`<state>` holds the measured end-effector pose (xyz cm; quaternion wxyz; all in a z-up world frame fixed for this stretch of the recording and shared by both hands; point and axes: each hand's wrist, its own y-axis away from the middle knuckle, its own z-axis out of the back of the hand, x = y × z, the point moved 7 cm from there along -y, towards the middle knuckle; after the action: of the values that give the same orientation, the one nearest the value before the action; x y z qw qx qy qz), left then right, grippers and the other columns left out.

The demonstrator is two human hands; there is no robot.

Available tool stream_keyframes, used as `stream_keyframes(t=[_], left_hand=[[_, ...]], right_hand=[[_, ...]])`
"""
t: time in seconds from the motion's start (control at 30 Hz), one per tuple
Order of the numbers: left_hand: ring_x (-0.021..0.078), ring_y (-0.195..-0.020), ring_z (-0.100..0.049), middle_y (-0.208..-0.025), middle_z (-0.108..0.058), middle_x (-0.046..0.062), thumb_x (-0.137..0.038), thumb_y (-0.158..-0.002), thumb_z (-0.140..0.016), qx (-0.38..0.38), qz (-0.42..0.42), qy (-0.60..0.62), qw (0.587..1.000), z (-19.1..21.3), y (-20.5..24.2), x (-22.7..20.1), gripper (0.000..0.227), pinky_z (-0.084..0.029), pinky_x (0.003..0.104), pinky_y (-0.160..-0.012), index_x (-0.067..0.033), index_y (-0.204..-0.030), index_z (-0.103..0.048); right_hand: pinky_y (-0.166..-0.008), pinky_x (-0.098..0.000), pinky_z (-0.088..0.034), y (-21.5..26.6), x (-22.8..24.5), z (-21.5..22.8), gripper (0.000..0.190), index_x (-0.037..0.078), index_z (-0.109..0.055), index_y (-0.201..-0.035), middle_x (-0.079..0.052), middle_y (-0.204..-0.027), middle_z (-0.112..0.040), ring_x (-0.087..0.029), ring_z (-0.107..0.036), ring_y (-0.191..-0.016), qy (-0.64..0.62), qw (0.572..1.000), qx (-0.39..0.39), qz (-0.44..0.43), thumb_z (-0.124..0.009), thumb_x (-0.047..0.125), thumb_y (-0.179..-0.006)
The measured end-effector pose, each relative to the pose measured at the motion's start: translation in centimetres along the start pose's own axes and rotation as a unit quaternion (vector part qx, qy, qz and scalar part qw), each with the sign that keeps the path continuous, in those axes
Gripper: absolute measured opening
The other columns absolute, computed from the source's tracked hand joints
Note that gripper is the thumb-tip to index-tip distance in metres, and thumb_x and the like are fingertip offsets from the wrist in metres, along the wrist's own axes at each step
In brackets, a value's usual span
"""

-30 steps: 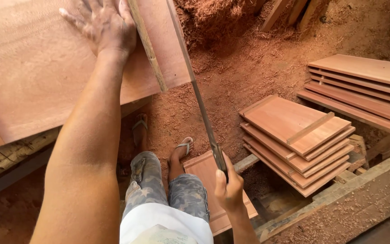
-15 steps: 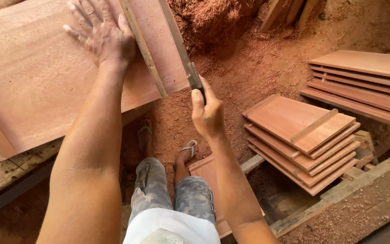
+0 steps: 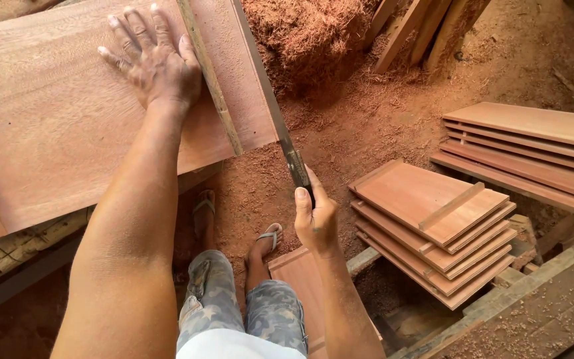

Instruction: The person is sawing a wooden board and using a hammer and chisel to assemble furniture components in a workshop setting.

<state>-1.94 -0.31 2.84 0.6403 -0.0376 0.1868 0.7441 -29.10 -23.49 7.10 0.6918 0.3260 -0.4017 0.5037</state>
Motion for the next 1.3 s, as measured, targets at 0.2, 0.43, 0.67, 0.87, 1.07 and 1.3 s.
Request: stream_keyframes(t=[0.2, 0.43, 0.67, 0.87, 1.07, 1.3], left_hand=[[0.0413, -0.158, 0.007, -0.173, -0.003, 0.020, -0.047, -0.108, -0.033, 0.001, 0.004, 0.000, 1.000, 0.4, 0.1, -0.1, 0.068, 0.008, 0.070, -0.122, -0.0188, -0.167, -0.016], [0.0391, -0.158, 0.008, -0.174, 0.000, 0.018, -0.047, -0.110, -0.027, 0.007, -0.002, -0.011, 1.000, -0.2, -0.2, 0.2, 0.066, 0.009, 0.069, -0.122, -0.0210, -0.168, -0.011], [0.0387, -0.159, 0.008, -0.174, -0.001, 0.018, -0.048, -0.109, -0.029, 0.019, 0.014, -0.005, 1.000, -0.1, 0.3, 0.2, 0.066, 0.009, 0.068, -0.124, -0.0231, -0.168, -0.013], [0.0410, -0.159, 0.008, -0.174, -0.001, 0.020, -0.047, -0.109, -0.029, 0.016, 0.010, -0.006, 1.000, 0.7, 0.3, -0.3, 0.066, 0.009, 0.070, -0.123, -0.0204, -0.168, -0.015], [0.0408, -0.159, 0.008, -0.174, 0.001, 0.020, -0.046, -0.110, -0.028, 0.037, 0.016, -0.021, 0.999, 0.5, 0.3, 0.0, 0.067, 0.009, 0.070, -0.122, -0.0185, -0.168, -0.010], [0.0388, -0.160, 0.007, -0.175, 0.003, 0.018, -0.045, -0.112, -0.030, 0.045, 0.018, 0.000, 0.999, 1.4, 0.8, -0.9, 0.065, 0.009, 0.069, -0.124, -0.0236, -0.170, -0.009]], right_hand=[[-0.060, -0.0277, -0.051, 0.6, -0.1, 0.3, 0.046, 0.001, -0.056, -0.145, -0.003, -0.076, -0.059, -0.009, -0.057, -0.067, 0.003, 1.000, 0.004, -0.005, -0.052, 0.029, -0.109], [-0.053, -0.0268, -0.048, 1.5, 0.5, 0.5, 0.050, 0.001, -0.054, -0.147, 0.000, -0.070, -0.059, -0.007, -0.057, -0.060, -0.003, 0.999, 0.026, -0.026, -0.050, 0.032, -0.108], [-0.050, -0.0257, -0.046, 3.2, 0.7, 1.0, 0.050, -0.001, -0.053, -0.146, 0.000, -0.067, -0.058, -0.006, -0.057, -0.057, 0.012, 0.999, 0.031, -0.031, -0.048, 0.029, -0.107], [-0.042, -0.0260, -0.043, 11.5, -1.9, 3.9, 0.050, -0.003, -0.052, -0.145, -0.001, -0.059, -0.057, -0.005, -0.054, -0.047, 0.051, 0.993, 0.037, -0.095, -0.047, 0.018, -0.100], [-0.072, -0.0313, -0.055, 3.8, 3.6, 1.5, 0.040, -0.005, -0.050, -0.144, -0.015, -0.108, -0.068, -0.016, -0.067, -0.090, 0.012, 0.996, 0.002, 0.085, -0.045, 0.007, -0.107], [-0.060, -0.0308, -0.052, -0.9, 1.2, -0.9, 0.042, -0.003, -0.054, -0.146, -0.008, -0.080, -0.063, -0.012, -0.062, -0.068, 0.018, 0.999, 0.012, 0.037, -0.049, 0.015, -0.109]])
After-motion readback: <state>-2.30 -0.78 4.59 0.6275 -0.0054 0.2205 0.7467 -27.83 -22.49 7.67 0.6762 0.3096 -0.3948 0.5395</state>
